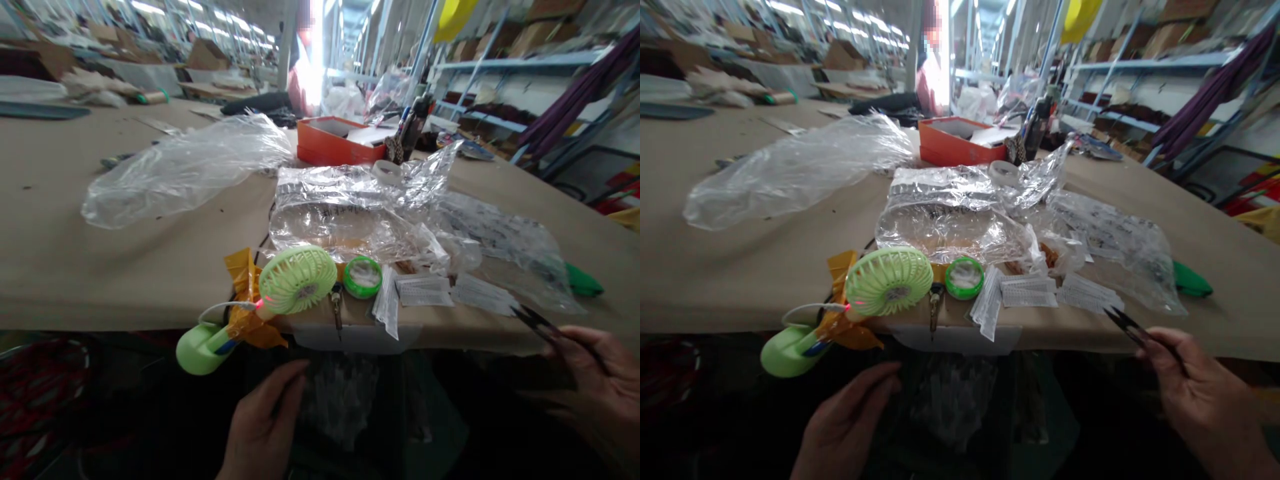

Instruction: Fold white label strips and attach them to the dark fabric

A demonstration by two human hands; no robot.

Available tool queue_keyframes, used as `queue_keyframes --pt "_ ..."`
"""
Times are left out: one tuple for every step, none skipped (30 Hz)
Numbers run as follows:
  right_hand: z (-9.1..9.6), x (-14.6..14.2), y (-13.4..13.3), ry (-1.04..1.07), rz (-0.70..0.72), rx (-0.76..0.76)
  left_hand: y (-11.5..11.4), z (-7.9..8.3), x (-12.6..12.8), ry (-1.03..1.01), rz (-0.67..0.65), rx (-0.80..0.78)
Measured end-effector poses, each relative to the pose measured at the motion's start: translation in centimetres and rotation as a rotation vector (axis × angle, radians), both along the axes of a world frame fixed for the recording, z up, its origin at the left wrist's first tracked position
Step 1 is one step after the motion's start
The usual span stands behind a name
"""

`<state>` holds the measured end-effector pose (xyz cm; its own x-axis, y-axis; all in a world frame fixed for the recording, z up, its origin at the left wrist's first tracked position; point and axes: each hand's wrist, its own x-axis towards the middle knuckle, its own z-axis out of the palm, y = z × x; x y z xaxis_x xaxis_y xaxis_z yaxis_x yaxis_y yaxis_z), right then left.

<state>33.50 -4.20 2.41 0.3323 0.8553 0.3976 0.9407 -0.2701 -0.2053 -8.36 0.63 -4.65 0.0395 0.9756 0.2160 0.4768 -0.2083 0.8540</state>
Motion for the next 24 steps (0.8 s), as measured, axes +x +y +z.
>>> queue_keyframes --pt "0.1 -1.8 0.2 0.065 0.115 -0.088 0.4 1.3 -0.1 0.024 -0.024 0.056" --pt "0.3 -3.8 0.5 0.103 0.213 -0.087 0.9 2.5 -0.1 0.05 -0.06 0.102" --pt "0.4 -5.8 1.0 0.131 0.295 -0.044 1.4 3.5 0.0 0.069 -0.097 0.147" --pt "0.6 -7.8 1.6 0.144 0.406 -0.002 2.0 4.5 0.3 0.087 -0.144 0.166" --pt "0.6 -9.7 2.3 0.161 0.516 0.022 2.5 5.2 0.7 0.125 -0.193 0.136" --pt "0.7 -11.3 3.0 0.189 0.61 0.023 3.0 5.7 1.1 0.166 -0.222 0.121" --pt "0.6 -12.7 3.7 0.218 0.692 0.003 3.5 6.0 1.5 0.22 -0.243 0.097" --pt "0.5 -13.9 4.4 0.253 0.753 -0.047 3.9 6.2 1.8 0.28 -0.256 0.07" --pt "0.3 -14.7 5.0 0.275 0.818 -0.079 4.2 6.4 2.2 0.341 -0.261 0.048" --pt "0.1 -15.4 5.5 0.291 0.872 -0.092 4.5 6.4 2.5 0.4 -0.265 0.023" --pt "-0.2 -15.9 5.9 0.304 0.914 -0.101 4.7 6.5 2.7 0.456 -0.268 -0.001" --pt "-0.4 -16.2 6.2 0.315 0.945 -0.102 4.9 6.5 2.9 0.508 -0.275 -0.025" --pt "-0.6 -16.4 6.4 0.329 0.962 -0.103 5.1 6.6 3.1 0.555 -0.282 -0.044" --pt "-0.8 -16.6 6.5 0.346 0.971 -0.109 5.3 6.7 3.2 0.599 -0.291 -0.061" --pt "-1.0 -16.7 6.5 0.365 0.974 -0.116 5.5 6.8 3.3 0.637 -0.299 -0.073" --pt "-1.1 -16.8 6.5 0.385 0.976 -0.12 5.7 7.0 3.4 0.666 -0.303 -0.076" --pt "-1.2 -16.9 6.4 0.405 0.979 -0.128 5.9 7.2 3.5 0.685 -0.304 -0.069" --pt "-1.3 -16.9 6.3 0.424 0.982 -0.138 6.0 7.4 3.6 0.697 -0.304 -0.055" --pt "-1.5 -16.9 6.1 0.441 0.984 -0.146 6.2 7.5 3.7 0.706 -0.302 -0.038" --pt "-1.7 -16.9 6.0 0.454 0.985 -0.151 6.3 7.6 3.8 0.718 -0.302 -0.025" --pt "-2.0 -16.8 5.8 0.464 0.985 -0.156 6.4 7.7 3.8 0.733 -0.302 -0.021" --pt "-2.3 -16.7 5.6 0.473 0.984 -0.166 6.5 7.8 3.9 0.749 -0.305 -0.029" --pt "-2.6 -16.6 5.4 0.481 0.98 -0.174 6.6 7.9 4.0 0.765 -0.306 -0.042" --pt "-2.9 -16.5 5.2 0.489 0.976 -0.186 6.7 7.9 4.0 0.78 -0.306 -0.055"
